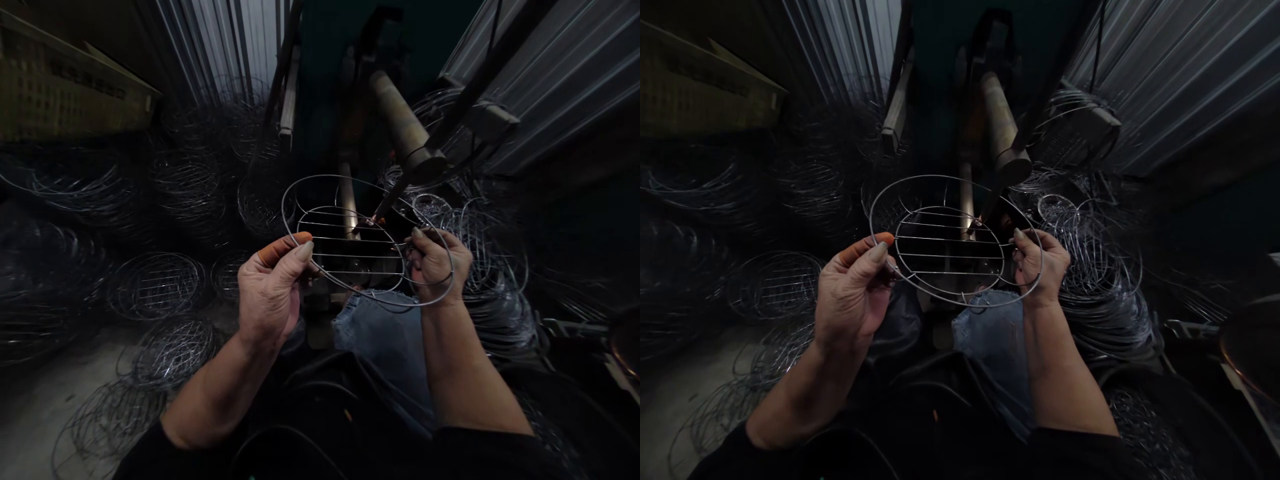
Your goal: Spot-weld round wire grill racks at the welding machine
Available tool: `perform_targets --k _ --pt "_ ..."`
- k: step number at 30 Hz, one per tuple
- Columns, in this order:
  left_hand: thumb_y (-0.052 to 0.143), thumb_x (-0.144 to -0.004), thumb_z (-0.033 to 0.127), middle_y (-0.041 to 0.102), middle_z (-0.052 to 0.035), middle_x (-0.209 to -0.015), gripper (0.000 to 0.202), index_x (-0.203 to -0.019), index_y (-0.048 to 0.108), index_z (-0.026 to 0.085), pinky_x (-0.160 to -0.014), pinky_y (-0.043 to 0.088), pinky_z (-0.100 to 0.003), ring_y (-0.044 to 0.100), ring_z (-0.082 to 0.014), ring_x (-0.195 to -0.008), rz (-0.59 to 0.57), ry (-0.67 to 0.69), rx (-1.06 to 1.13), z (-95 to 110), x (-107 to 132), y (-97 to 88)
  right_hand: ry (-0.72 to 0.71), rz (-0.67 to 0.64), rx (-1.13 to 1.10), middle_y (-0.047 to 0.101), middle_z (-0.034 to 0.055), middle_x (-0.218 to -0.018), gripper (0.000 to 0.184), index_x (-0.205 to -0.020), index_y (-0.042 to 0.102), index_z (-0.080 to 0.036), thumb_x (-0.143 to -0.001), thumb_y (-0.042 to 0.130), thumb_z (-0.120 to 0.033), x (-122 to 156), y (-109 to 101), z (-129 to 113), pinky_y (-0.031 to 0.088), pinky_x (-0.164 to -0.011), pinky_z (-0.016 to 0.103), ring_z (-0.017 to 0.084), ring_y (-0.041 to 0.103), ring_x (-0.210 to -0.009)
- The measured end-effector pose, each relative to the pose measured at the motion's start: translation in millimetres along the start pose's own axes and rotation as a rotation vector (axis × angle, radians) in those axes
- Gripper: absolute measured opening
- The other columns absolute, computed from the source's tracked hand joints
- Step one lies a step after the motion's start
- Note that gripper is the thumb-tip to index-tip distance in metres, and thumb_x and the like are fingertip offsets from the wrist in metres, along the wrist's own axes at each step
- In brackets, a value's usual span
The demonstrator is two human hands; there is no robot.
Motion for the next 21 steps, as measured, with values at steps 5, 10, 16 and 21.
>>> perform_targets --k 5,10,16,21 --pt "0.081 -0.064 0.024 0.063 0.0001 -0.056 0.019 -0.079 0.074 0.015 -0.055 0.047 -0.019 0.057 -0.0071 -0.051 0.01 -0.03 0.015 -4.1 -2.7 -3.9 0.002 0.019 0.033 0.061 0.0041 -0.058 0.033 -0.062 0.063 -0.015 -0.048 0.089 -0.028 -0.7 0.0 0.9 0.026 -0.028 0.015 0.006 0.037 -0.033" --pt "0.081 -0.063 0.026 0.062 -0.0001 -0.057 0.021 -0.079 0.074 0.015 -0.055 0.048 -0.021 0.057 -0.008 -0.051 0.021 -0.06 0.029 -5.8 -2.3 -8.0 -0.013 0.034 0.056 0.06 0.003 -0.056 0.032 -0.06 0.062 -0.016 -0.049 0.089 -0.029 -0.5 0.8 -3.3 0.03 -0.029 0.016 0.007 0.039 -0.035" --pt "0.078 -0.066 0.023 0.064 -0.0015 -0.058 0.022 -0.086 0.075 0.014 -0.056 0.048 -0.019 0.057 -0.008 -0.053 -0.022 -0.08 -0.014 -8.8 0.4 -20.5 -0.012 0.011 0.03 0.063 0.0048 -0.061 0.033 -0.066 0.064 -0.014 -0.051 0.089 -0.029 -0.7 2.0 4.5 0.025 -0.029 0.014 0.006 0.039 -0.034" --pt "0.078 -0.066 0.022 0.064 -0.0034 -0.058 0.027 -0.091 0.075 0.014 -0.06 0.049 -0.021 0.058 -0.0093 -0.055 0.026 -0.081 -0.118 -17.2 -2.8 -40.0 0.006 -0.008 -0.01 0.063 0.0033 -0.063 0.034 -0.065 0.066 -0.015 -0.049 0.09 -0.033 -4.9 4.7 17.9 0.026 -0.03 0.015 0.006 0.038 -0.035"
Point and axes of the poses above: each hand's wrist, its own x-axis away from the middle knuckle, its own y-axis out of the palm, z = x × y, the point moved 5 cm from there along -x, towards the middle knuckle
